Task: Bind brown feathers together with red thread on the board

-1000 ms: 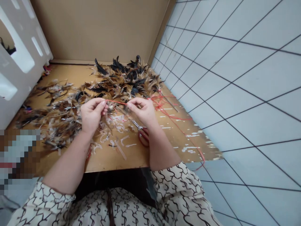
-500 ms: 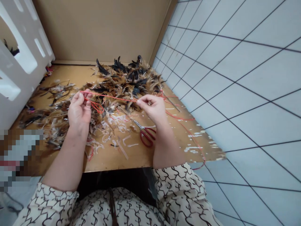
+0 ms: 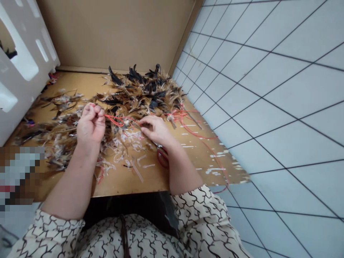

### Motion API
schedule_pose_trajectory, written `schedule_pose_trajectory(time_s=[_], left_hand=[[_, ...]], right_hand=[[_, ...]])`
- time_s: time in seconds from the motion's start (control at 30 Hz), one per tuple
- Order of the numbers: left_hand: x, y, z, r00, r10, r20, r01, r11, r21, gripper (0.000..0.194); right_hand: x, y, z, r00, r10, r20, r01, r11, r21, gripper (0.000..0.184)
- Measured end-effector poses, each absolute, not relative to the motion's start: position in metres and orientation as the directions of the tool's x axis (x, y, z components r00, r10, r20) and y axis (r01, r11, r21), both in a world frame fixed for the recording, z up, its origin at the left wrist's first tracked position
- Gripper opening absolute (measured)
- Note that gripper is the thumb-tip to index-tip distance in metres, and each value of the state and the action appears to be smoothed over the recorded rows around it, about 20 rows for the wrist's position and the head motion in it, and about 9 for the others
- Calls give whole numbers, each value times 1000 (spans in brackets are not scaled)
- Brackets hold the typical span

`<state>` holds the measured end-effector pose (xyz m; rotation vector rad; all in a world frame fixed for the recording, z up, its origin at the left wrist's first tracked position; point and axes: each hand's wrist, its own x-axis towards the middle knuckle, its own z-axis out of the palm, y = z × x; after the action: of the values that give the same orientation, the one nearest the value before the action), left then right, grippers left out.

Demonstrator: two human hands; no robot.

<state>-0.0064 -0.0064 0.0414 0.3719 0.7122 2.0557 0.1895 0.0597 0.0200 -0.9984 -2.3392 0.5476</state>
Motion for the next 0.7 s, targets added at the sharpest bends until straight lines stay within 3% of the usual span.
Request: schedule_pose_trajectory(time_s=[0.1,0.23,0.33,0.47,0.7], left_hand=[[2,-8,43,-531,847,-30,-677,-402,617,31],[17,-9,39,-417,909,4,-700,-324,637,27],[27,-10,35,-347,938,4,-707,-265,655,26],[29,-10,34,-316,949,-16,-726,-231,648,28],[19,-9,39,-356,934,-23,-750,-272,603,28]], right_hand=[[182,49,18,-551,710,439,369,678,-635,33],[170,34,14,-589,674,446,270,685,-677,44],[162,30,10,-646,652,398,252,674,-695,40],[160,31,11,-712,642,283,237,599,-765,18],[168,32,22,-667,692,275,138,477,-868,34]])
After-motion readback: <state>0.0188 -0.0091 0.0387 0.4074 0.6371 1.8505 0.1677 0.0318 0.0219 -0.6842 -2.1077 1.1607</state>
